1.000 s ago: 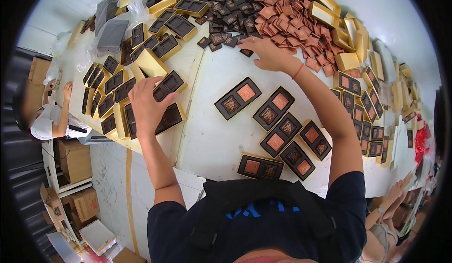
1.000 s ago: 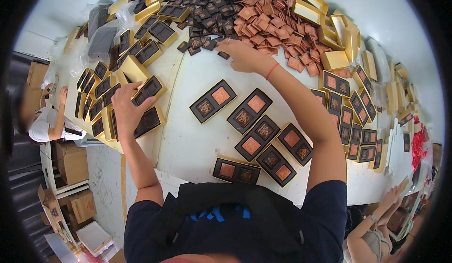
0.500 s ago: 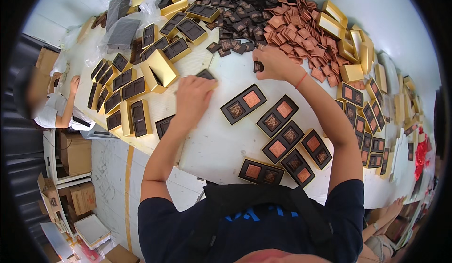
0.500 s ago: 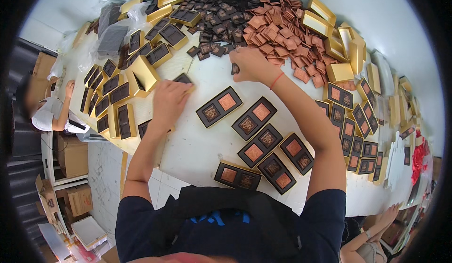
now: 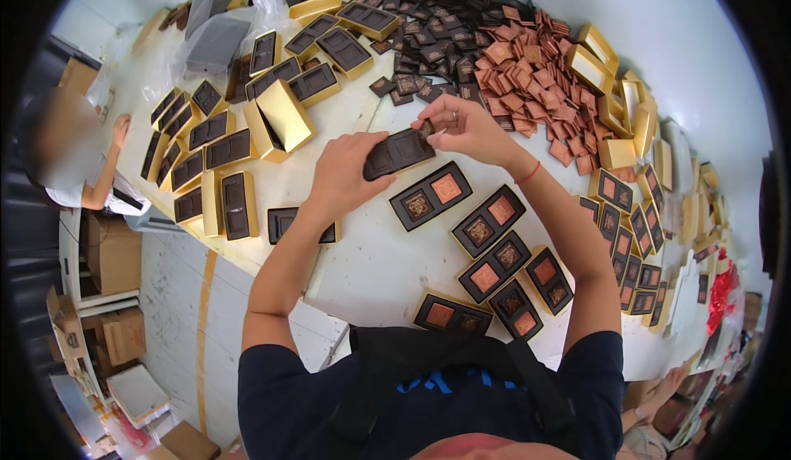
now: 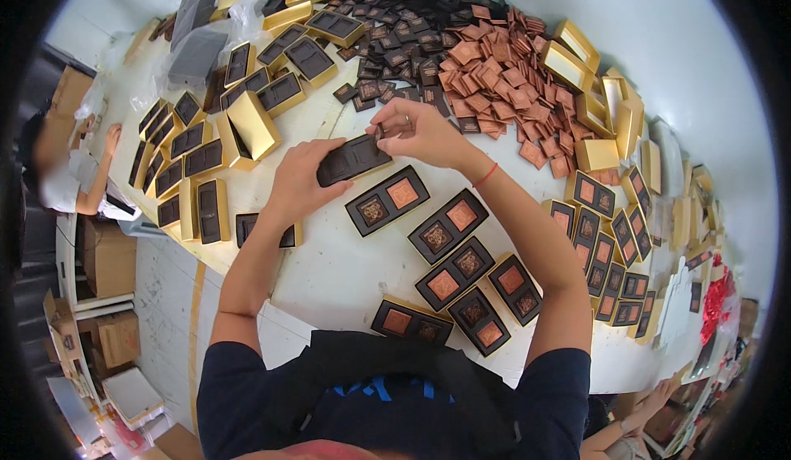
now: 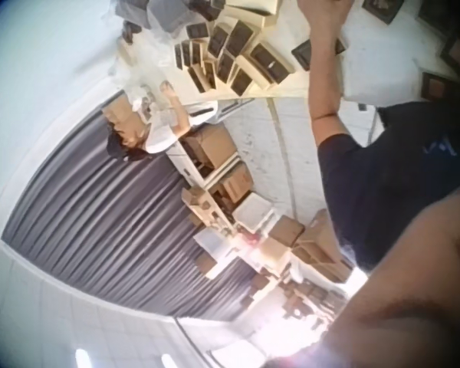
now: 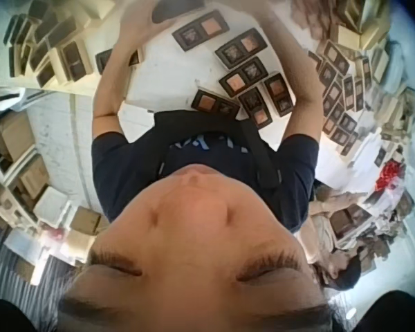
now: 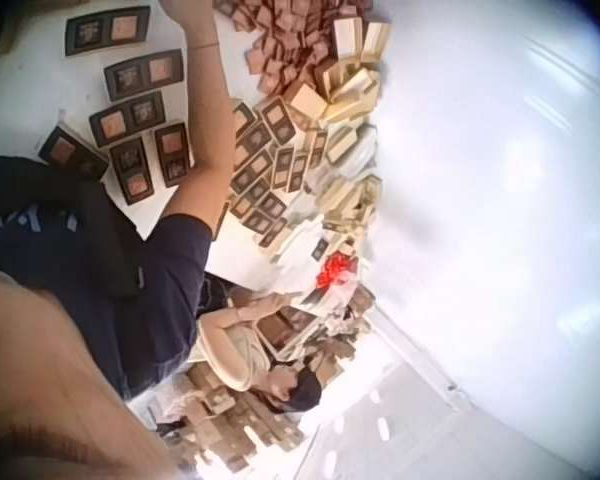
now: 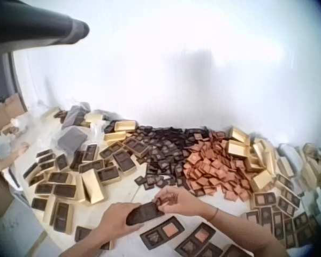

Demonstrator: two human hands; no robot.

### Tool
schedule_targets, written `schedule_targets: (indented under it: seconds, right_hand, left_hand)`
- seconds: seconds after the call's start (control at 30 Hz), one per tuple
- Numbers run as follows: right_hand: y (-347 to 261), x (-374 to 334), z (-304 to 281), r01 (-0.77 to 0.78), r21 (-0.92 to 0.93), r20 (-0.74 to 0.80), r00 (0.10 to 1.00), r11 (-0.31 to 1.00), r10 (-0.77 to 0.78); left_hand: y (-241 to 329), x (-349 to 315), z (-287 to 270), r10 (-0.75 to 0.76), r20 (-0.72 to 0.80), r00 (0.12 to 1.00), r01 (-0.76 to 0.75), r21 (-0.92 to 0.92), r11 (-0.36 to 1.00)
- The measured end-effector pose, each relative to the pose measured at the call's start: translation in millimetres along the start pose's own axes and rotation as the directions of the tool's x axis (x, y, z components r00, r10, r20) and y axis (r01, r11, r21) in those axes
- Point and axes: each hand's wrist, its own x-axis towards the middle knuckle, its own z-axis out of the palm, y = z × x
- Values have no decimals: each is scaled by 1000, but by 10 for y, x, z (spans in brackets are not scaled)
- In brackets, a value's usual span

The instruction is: The person repeatedly picks up small rectangular inserts and places them into open black compact cases on a white table, then closes the cases. The person handles the inserts and cases by hand and stacks the completed units on the table.

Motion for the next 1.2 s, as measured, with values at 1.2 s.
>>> schedule_targets:
  seconds: [1.2]
  right_hand:
    - [-180,-31,192,22,-526,-40,998,850,-50]
  left_hand:
    - [-108,-86,223,152,29,988,-155,116,981]
